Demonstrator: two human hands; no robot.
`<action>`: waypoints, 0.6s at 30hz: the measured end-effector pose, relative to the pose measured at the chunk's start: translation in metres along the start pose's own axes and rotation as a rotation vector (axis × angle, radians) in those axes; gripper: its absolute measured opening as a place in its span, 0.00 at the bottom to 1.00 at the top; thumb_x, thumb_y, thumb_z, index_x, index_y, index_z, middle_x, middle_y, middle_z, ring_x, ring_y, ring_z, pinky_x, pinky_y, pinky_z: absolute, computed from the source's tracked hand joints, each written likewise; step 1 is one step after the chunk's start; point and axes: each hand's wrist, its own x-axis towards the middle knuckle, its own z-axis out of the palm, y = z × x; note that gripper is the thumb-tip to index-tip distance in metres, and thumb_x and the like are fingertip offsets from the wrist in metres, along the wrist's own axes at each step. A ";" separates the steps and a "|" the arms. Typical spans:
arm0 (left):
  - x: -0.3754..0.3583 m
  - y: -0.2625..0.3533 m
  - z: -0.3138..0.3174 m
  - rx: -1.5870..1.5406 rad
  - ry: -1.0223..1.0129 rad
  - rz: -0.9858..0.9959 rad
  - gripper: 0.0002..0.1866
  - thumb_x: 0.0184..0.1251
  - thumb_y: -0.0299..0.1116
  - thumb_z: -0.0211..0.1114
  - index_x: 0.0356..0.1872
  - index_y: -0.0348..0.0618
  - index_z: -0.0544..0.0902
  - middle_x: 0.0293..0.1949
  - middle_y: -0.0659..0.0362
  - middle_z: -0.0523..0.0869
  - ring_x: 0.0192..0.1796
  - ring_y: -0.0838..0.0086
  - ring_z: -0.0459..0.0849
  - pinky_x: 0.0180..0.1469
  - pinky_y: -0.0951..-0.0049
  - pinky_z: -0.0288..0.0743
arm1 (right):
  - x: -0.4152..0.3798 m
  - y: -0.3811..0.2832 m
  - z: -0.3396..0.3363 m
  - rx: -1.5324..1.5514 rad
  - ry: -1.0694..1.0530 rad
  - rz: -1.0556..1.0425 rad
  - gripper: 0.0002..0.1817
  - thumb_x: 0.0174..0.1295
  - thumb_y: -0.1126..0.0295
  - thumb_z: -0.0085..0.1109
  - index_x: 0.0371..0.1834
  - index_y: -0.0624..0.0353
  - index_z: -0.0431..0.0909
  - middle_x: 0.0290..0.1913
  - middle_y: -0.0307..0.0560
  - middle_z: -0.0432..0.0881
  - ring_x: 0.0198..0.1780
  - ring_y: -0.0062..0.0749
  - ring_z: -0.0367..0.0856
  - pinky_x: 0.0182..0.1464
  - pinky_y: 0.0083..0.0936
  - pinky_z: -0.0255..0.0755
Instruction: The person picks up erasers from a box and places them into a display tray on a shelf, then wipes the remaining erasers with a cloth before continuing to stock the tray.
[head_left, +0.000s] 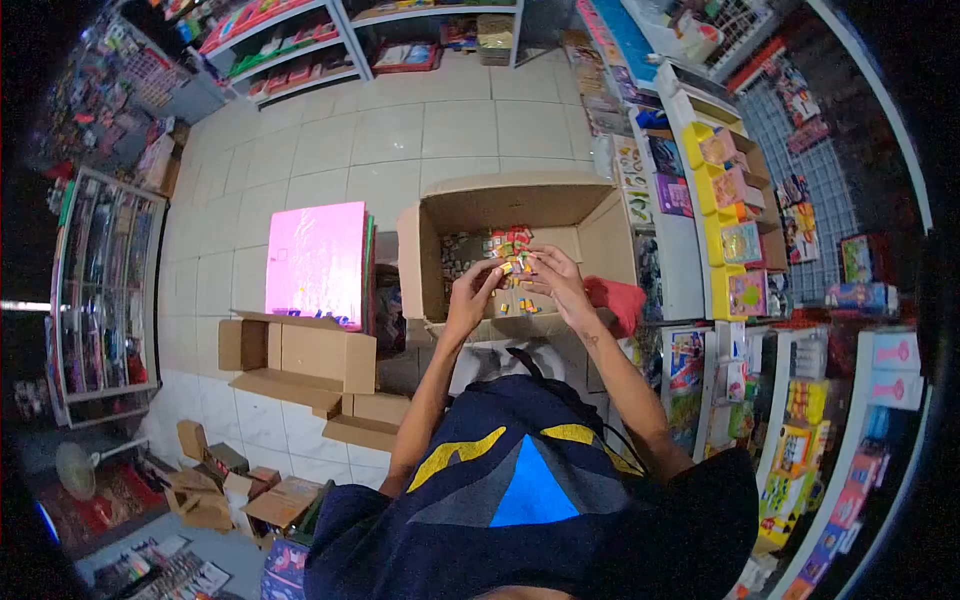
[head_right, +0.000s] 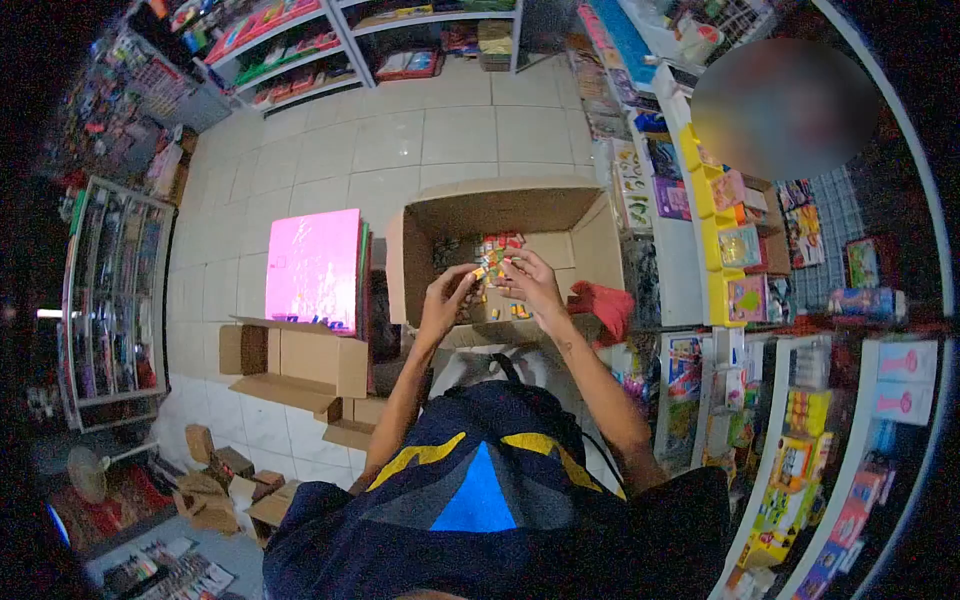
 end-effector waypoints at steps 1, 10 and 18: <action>0.005 0.003 0.000 -0.039 -0.021 0.006 0.11 0.65 0.31 0.59 0.46 0.39 0.78 0.36 0.61 0.82 0.40 0.80 0.79 0.44 0.79 0.73 | 0.004 0.000 -0.004 -0.025 0.003 -0.056 0.25 0.60 0.70 0.58 0.60 0.61 0.65 0.48 0.43 0.78 0.46 0.28 0.79 0.49 0.22 0.73; -0.005 0.010 0.022 -0.097 -0.146 -0.073 0.11 0.61 0.30 0.63 0.42 0.34 0.80 0.38 0.57 0.83 0.41 0.77 0.80 0.45 0.78 0.73 | -0.041 -0.006 -0.014 -0.322 0.161 -0.273 0.20 0.62 0.75 0.54 0.57 0.65 0.70 0.52 0.44 0.77 0.51 0.21 0.75 0.51 0.18 0.69; 0.004 0.002 0.052 -0.197 -0.306 -0.089 0.12 0.59 0.26 0.63 0.43 0.32 0.78 0.37 0.58 0.83 0.39 0.78 0.81 0.44 0.80 0.74 | -0.066 -0.012 -0.022 -0.298 0.230 -0.336 0.14 0.56 0.77 0.60 0.46 0.67 0.76 0.47 0.47 0.80 0.47 0.27 0.78 0.52 0.22 0.71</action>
